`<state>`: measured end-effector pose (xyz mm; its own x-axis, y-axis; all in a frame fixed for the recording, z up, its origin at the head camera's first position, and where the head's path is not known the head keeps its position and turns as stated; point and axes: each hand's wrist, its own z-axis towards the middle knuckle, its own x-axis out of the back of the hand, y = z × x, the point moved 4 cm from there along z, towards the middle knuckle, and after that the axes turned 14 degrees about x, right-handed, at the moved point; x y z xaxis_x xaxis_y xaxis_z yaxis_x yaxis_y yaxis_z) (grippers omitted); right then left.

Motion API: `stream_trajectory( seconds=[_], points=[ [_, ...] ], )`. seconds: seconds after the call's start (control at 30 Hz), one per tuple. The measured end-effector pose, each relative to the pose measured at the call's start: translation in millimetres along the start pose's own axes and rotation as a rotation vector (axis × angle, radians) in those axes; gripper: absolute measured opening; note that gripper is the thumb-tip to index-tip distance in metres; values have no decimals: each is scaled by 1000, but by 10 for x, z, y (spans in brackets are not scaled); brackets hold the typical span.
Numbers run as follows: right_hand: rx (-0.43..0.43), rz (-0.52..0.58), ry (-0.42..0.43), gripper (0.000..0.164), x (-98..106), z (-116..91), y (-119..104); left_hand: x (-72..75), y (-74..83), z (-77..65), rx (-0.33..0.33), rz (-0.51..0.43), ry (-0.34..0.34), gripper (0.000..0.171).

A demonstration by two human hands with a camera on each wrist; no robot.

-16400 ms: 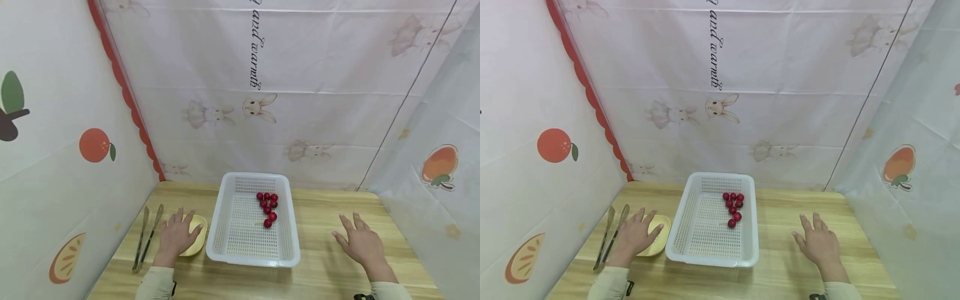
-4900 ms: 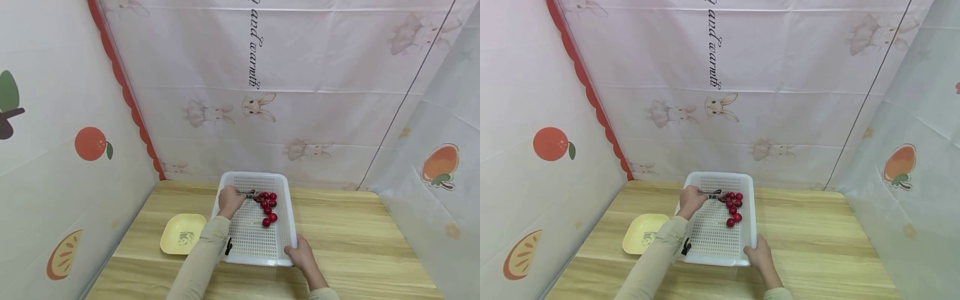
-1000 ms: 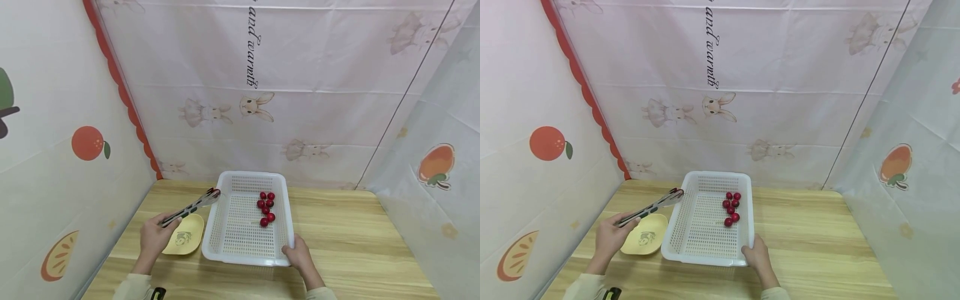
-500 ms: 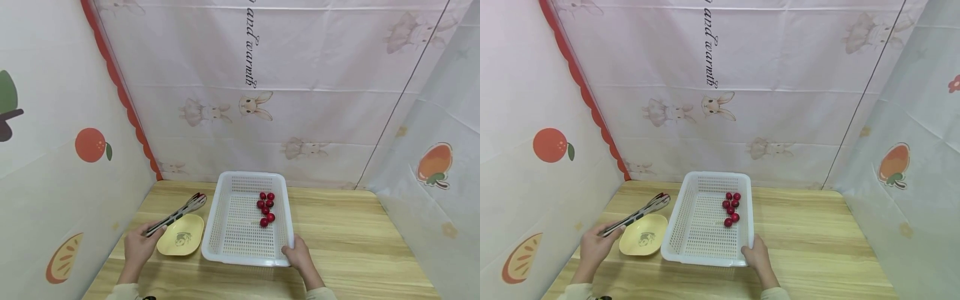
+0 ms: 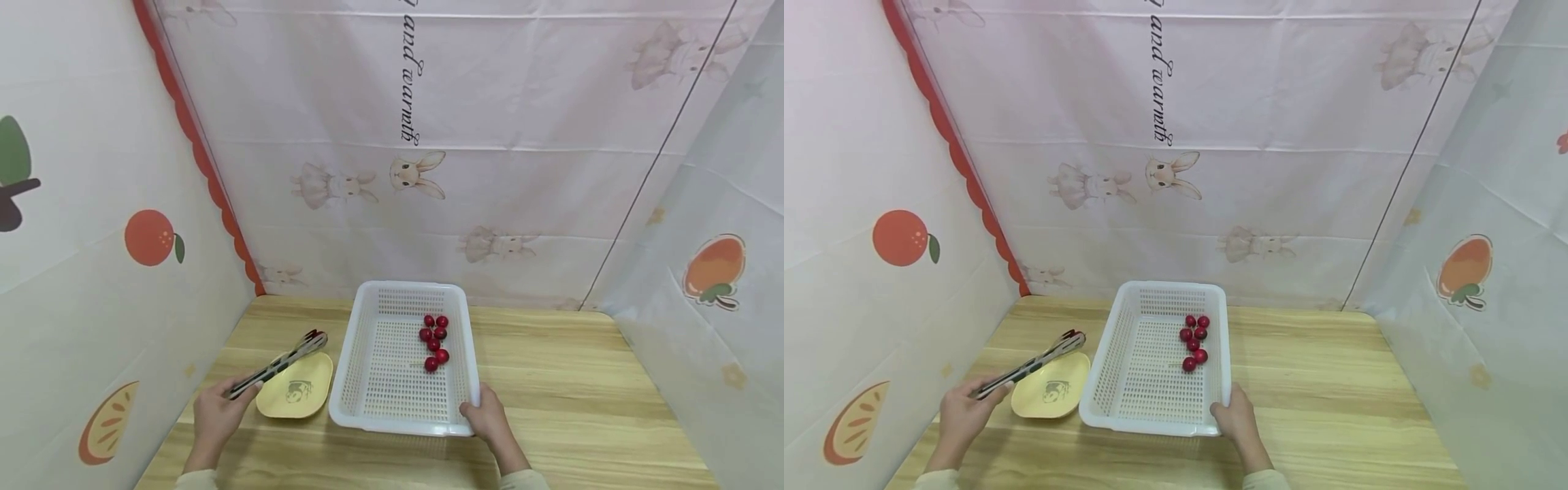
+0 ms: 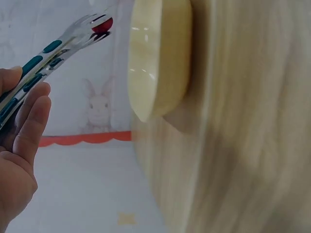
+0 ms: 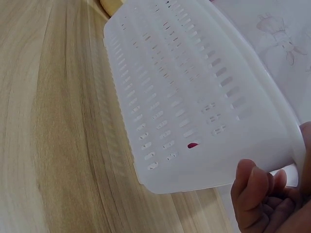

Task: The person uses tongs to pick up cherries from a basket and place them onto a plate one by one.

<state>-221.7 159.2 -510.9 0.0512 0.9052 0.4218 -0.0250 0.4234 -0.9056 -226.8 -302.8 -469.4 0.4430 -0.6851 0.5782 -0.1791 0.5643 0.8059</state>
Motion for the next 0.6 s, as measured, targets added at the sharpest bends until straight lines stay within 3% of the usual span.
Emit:
stream_trajectory(
  seconds=[0.23,0.6],
  points=[
    [22,1,8,53,0,-14,-11,-21,-159,19,-9,27,1,20],
    [46,-3,15,53,-9,-16,1,24,-279,13,52,43,-46,24]
  ],
)
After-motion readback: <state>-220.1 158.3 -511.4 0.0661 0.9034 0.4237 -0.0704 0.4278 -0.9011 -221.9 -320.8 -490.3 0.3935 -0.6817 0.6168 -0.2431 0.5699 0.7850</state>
